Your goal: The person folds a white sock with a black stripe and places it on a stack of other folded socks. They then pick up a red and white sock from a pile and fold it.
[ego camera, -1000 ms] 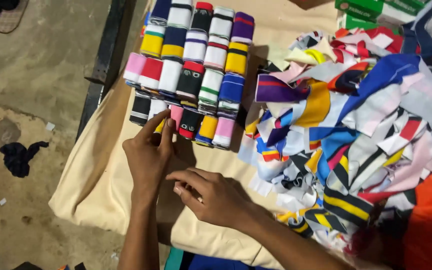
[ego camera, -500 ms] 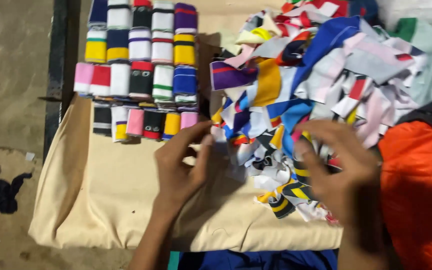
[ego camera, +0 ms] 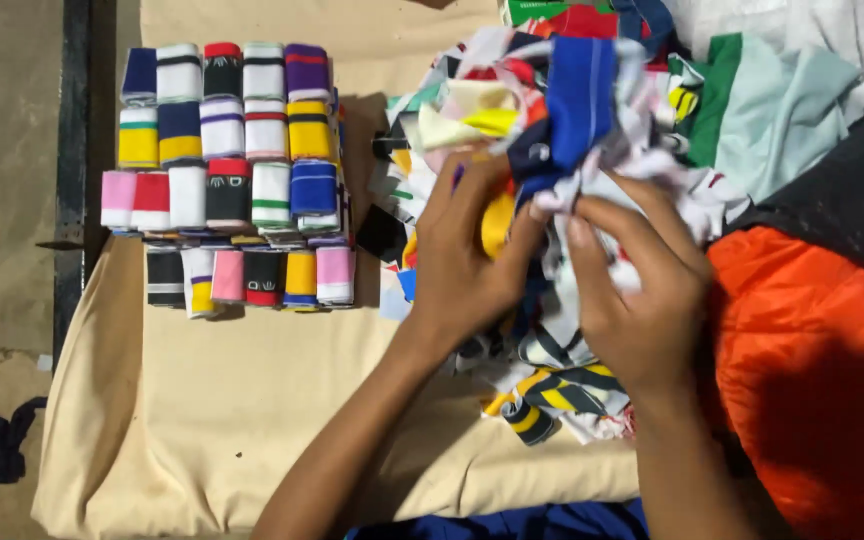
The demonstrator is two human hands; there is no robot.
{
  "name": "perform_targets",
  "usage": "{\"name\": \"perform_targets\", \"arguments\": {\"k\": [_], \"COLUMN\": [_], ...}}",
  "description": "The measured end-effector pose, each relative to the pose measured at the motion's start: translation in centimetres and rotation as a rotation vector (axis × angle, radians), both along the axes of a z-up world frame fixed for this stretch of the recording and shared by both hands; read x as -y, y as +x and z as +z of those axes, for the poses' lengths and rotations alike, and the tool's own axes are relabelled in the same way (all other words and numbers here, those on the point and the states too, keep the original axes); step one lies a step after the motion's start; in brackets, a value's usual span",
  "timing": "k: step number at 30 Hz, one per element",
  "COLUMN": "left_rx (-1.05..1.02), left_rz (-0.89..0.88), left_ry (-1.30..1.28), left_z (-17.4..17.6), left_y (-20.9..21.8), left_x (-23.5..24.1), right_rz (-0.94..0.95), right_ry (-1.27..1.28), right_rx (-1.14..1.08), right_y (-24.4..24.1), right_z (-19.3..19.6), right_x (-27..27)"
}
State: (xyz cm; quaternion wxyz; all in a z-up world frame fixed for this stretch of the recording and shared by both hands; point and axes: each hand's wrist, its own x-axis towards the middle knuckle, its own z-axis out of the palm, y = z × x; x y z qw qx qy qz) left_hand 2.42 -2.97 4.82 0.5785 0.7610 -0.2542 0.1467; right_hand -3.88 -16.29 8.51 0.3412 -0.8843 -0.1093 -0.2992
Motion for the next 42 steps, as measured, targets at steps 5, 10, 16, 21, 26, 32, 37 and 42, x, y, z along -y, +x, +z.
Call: {"name": "perform_targets", "arguments": {"k": [5,10,16,21,26,32,37,42], "left_rx": [-0.007,-0.069,-0.051,-0.124,-0.134,-0.19,0.046,0.211], "left_rz": [-0.021,-0.034,-0.032,-0.034,-0.146,0.003,0.188,-0.015], "left_ry": [0.14,0.304,0.229,0.44,0.266,0.16,0.455,0.5], "left_z": [-3.5,-4.4,-5.4,-7.2,-4.7,-1.7,-2.4,-4.4], "left_y": [0.8,1.6,2.5,3.7,3.6,0.7,-1.7,-1.0], "left_x": [-0.1,-0.6,0.1,0.8,-1.3,-1.8,-0.9,-0.4], "right_rz": [-0.013,0.106,-0.096,-0.083,-0.009,-0.022,-0.133,-0.067], "right_ry": [-0.122,-0.166,-0.183,-0.241,0.006,0.114,-0.129,-0.268], "right_rx": [-0.091,-0.264,0.045,-0.241,-0.215,-0.172,-0.02,-0.273], "right_y": [0.6,0.0,1.1,2.3,0.6,-2.1,-3.4,-2.4], "right_z": [-4.0,-2.2,-5.3,-8.7,-5.9,-3.8,-3.6,-4.5], "right_x": [1.5,2.3,4.5,4.2,4.4,5.5,5.6,4.7]}}
